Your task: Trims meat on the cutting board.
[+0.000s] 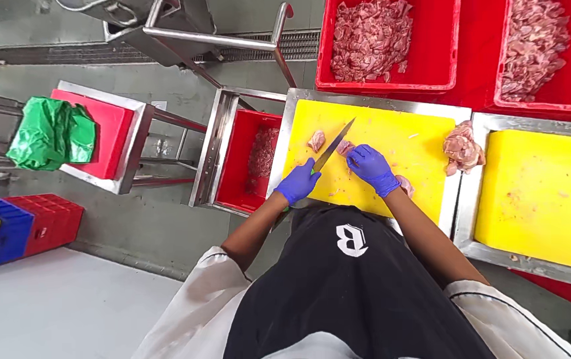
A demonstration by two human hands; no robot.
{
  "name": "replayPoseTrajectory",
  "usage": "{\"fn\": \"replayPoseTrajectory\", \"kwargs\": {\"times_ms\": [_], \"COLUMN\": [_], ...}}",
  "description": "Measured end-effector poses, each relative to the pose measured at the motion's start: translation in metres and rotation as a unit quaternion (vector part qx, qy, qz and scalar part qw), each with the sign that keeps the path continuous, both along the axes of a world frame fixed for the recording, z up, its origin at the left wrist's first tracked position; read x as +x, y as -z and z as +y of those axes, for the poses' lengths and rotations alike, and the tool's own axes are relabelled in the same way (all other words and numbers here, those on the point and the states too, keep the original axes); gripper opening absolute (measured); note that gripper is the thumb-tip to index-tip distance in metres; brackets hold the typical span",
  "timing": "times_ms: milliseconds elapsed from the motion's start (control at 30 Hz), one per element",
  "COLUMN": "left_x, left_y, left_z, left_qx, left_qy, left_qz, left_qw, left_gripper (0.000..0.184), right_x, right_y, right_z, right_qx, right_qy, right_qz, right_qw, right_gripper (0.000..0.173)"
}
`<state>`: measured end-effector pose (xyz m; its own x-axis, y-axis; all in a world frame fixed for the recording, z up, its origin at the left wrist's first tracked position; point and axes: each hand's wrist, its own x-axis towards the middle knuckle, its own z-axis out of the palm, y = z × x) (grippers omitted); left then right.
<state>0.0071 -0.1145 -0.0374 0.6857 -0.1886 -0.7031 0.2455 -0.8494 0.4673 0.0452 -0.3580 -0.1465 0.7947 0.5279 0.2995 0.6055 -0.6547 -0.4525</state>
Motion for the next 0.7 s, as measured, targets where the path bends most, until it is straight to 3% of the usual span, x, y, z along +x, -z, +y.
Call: {"fn": "replayPoseTrajectory", "kwargs": {"times_ms": [167,267,600,700], "left_x": [0.032,0.037,-0.038,-0.024], "left_y": [0.009,0.012,-0.003,-0.005], "left_z": [-0.044,-0.057,0.003,-0.015], "left_qx": [0.029,0.051,0.111,0.099], "left_qy": [0.068,0.064,0.030,0.037], "left_qz": [-0.021,-0.019,0.071,0.063], "left_qw": [0.997,0.996,0.991,0.992], "left_gripper": [0.040,0.039,0.040,0.040], "right_x": [0.000,0.004,0.013,0.007], "right_y": [0.001,-0.002,-0.008,-0.006], "right_z": [0.000,0.004,0.000,0.001], "right_qx": [0.016,0.025,0.043,0.056], "right_qy": [0.003,0.016,-0.006,-0.006], "right_qz": [-0.024,-0.008,0.052,0.068], "right_qw": [1.000,1.000,0.998,0.996], "right_gripper": [0.020,0.018,0.013,0.013]}}
